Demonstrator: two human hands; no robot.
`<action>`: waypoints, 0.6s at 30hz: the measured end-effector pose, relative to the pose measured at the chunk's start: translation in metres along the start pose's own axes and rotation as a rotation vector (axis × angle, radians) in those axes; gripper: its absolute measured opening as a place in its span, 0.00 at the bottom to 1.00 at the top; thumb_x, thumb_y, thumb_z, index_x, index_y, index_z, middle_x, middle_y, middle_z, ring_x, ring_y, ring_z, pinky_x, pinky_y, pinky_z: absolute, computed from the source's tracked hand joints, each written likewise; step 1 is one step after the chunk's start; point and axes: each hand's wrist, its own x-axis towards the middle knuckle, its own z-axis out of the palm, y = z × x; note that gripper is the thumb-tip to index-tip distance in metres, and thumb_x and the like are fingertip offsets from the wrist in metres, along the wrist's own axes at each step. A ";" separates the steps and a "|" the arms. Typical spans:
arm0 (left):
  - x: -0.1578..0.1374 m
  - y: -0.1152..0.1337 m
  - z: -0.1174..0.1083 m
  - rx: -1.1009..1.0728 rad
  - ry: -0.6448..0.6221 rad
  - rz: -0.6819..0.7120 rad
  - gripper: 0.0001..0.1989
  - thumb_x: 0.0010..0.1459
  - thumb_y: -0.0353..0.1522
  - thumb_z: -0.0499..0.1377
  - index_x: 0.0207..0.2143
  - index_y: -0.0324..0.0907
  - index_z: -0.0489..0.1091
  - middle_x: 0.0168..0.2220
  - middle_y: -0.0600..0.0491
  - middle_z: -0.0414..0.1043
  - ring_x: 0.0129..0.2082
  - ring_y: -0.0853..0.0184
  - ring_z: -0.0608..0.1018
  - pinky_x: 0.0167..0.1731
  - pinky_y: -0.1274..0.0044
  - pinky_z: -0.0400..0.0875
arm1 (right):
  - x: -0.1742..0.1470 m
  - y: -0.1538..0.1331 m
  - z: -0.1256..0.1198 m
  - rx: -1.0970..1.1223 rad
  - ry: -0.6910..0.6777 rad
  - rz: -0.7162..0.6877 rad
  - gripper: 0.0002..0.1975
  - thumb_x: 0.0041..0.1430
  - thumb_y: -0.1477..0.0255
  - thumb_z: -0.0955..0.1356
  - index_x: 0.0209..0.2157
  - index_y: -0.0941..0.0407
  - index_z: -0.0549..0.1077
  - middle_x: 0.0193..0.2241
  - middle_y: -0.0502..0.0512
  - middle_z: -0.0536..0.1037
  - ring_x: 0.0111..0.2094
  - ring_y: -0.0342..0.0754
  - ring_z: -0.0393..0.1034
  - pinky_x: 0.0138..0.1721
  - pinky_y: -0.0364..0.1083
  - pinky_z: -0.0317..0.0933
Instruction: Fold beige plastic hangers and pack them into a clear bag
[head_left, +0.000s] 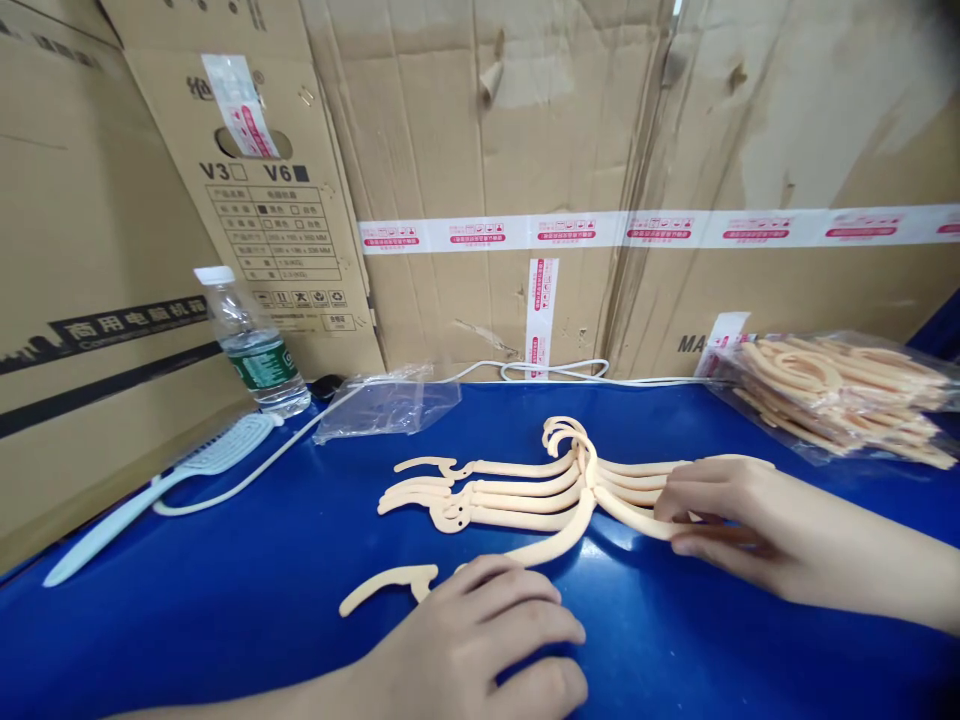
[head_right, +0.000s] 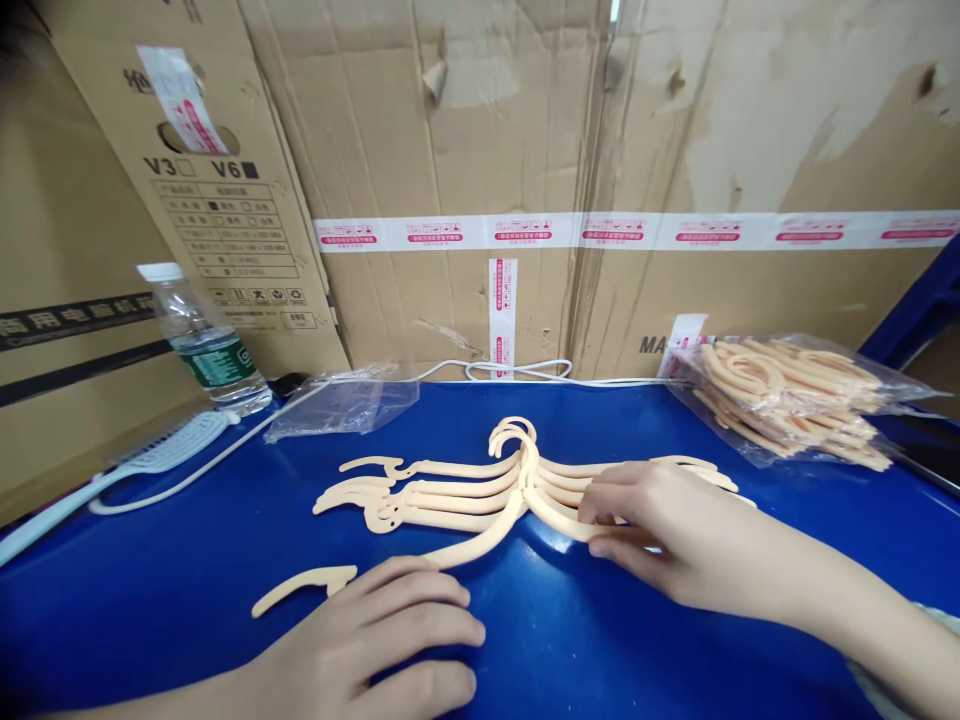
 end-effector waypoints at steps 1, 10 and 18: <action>0.001 0.002 -0.003 0.010 -0.028 -0.011 0.13 0.68 0.26 0.47 0.40 0.40 0.72 0.43 0.50 0.78 0.46 0.65 0.76 0.51 0.73 0.67 | 0.000 0.000 0.000 -0.007 -0.056 0.002 0.06 0.61 0.69 0.66 0.31 0.53 0.72 0.28 0.50 0.75 0.29 0.46 0.70 0.32 0.44 0.60; -0.009 -0.008 0.008 0.010 -0.035 0.005 0.14 0.70 0.35 0.46 0.41 0.41 0.70 0.44 0.49 0.77 0.45 0.62 0.76 0.52 0.70 0.64 | 0.001 0.002 0.002 -0.064 -0.168 0.037 0.05 0.61 0.72 0.66 0.29 0.54 0.69 0.29 0.50 0.75 0.30 0.46 0.67 0.35 0.45 0.57; 0.004 0.005 -0.018 0.012 -0.189 -0.264 0.15 0.59 0.30 0.60 0.49 0.43 0.68 0.47 0.51 0.75 0.50 0.61 0.74 0.56 0.68 0.65 | 0.000 0.009 0.008 -0.136 -0.150 0.092 0.07 0.62 0.69 0.65 0.29 0.54 0.68 0.28 0.49 0.74 0.28 0.46 0.66 0.30 0.44 0.54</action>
